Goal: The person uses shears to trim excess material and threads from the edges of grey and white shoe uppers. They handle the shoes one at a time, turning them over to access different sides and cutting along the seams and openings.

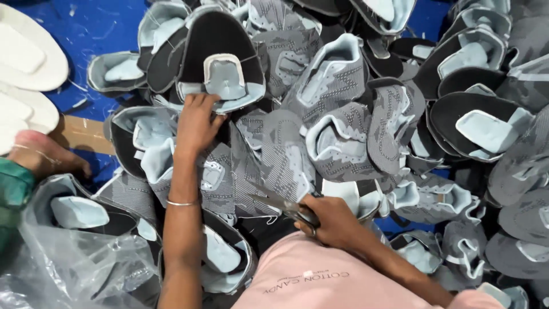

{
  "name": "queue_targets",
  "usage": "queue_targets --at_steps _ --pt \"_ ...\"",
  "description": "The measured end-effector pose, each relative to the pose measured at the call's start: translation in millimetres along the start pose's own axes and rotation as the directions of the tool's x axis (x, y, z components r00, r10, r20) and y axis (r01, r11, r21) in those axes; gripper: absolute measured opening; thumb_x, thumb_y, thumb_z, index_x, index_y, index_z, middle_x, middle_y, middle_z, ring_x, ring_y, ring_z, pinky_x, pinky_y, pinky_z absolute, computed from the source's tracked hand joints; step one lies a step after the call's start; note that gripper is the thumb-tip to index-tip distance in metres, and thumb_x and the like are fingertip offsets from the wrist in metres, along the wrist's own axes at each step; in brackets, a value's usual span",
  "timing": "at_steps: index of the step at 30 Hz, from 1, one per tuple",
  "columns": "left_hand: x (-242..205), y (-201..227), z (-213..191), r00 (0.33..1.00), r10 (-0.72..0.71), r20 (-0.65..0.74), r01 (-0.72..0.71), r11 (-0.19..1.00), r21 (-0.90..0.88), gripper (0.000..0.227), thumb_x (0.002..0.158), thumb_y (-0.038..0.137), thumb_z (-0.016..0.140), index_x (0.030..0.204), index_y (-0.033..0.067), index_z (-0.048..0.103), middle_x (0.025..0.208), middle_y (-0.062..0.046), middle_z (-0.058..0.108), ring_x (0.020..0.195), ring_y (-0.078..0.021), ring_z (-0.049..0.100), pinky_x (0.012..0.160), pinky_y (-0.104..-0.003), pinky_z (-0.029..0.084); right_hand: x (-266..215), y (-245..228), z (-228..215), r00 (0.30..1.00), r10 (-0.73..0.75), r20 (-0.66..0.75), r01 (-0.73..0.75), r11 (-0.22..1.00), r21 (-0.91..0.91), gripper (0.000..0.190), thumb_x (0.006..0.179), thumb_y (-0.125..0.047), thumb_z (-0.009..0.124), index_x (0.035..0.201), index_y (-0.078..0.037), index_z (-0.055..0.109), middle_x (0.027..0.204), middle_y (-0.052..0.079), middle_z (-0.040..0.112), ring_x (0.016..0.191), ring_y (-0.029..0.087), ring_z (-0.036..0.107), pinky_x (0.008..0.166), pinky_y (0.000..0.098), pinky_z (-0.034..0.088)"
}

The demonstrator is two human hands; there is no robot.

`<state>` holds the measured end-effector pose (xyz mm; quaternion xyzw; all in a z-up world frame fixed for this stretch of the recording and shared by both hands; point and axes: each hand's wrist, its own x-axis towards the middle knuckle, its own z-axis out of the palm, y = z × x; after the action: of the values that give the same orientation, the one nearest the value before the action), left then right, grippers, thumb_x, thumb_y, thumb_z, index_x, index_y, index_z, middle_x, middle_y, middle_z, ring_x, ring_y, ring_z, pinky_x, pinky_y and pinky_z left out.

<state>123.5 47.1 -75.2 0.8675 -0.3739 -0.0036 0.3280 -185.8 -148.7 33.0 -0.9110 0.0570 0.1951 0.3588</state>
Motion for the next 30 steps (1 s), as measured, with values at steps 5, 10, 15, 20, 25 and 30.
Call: queue_targets --at_steps 5,10,15,20,25,30 --pt "-5.0 -1.4 0.3 1.000 -0.016 0.012 0.017 1.000 -0.017 0.041 0.081 0.016 0.082 0.117 0.0026 0.068 0.115 -0.016 0.066 0.115 -0.0400 0.053 0.098 -0.047 0.046 -8.5 11.9 16.4 0.985 -0.042 -0.166 0.068 0.986 0.154 0.044 0.076 -0.037 0.086 0.103 -0.008 0.067 0.074 0.010 0.069 0.066 0.030 0.069 0.060 0.0392 0.054" --pt "-9.6 2.2 -1.8 1.000 0.003 -0.002 -0.003 1.000 0.002 0.040 0.081 0.017 0.082 0.116 0.0032 0.068 0.116 -0.016 0.066 0.116 -0.0396 0.054 0.097 -0.047 0.046 -13.0 5.9 18.8 0.983 -0.020 -0.185 0.038 0.995 0.094 0.047 0.075 -0.039 0.087 0.105 -0.009 0.067 0.078 0.010 0.072 0.065 0.028 0.069 0.058 0.0383 0.053" --pt "-12.4 7.4 -2.8 1.000 0.019 -0.019 -0.018 0.999 0.029 0.041 0.081 0.017 0.081 0.116 0.0029 0.067 0.117 -0.016 0.066 0.117 -0.0395 0.054 0.095 -0.047 0.047 -24.0 -3.3 20.8 0.979 0.074 -0.192 -0.068 0.997 0.042 0.049 0.074 -0.040 0.086 0.109 -0.010 0.068 0.075 0.011 0.072 0.064 0.029 0.069 0.059 0.0404 0.051" --pt "-15.6 14.6 -5.3 0.999 0.034 -0.004 -0.034 0.994 0.109 0.033 0.085 0.020 0.080 0.110 0.0031 0.066 0.114 -0.017 0.066 0.115 -0.0400 0.056 0.093 -0.048 0.049 -35.7 -9.0 23.8 0.968 0.179 -0.176 -0.174 0.984 0.044 0.058 0.073 -0.047 0.085 0.114 -0.011 0.068 0.076 0.014 0.070 0.066 0.030 0.068 0.060 0.0415 0.050" --pt "-15.8 28.8 -8.2 0.997 0.075 0.005 -0.074 0.986 0.151 0.033 0.084 0.020 0.081 0.107 0.0026 0.065 0.112 -0.018 0.066 0.112 -0.0402 0.057 0.091 -0.049 0.050 -48.7 -4.0 26.1 0.968 0.149 -0.204 -0.139 0.988 0.062 0.062 0.072 -0.049 0.085 0.114 -0.008 0.066 0.078 0.014 0.071 0.067 0.030 0.068 0.061 0.0412 0.050" --pt "-16.8 45.8 -18.2 0.993 0.115 0.029 -0.118 0.971 0.207 0.032 0.080 0.018 0.081 0.103 0.0026 0.065 0.112 -0.017 0.063 0.112 -0.0400 0.057 0.089 -0.049 0.051 -53.3 0.3 19.2 0.970 0.133 -0.203 -0.108 0.985 0.131 0.060 0.073 -0.048 0.085 0.113 -0.007 0.066 0.080 0.013 0.072 0.067 0.029 0.069 0.061 0.0391 0.051"
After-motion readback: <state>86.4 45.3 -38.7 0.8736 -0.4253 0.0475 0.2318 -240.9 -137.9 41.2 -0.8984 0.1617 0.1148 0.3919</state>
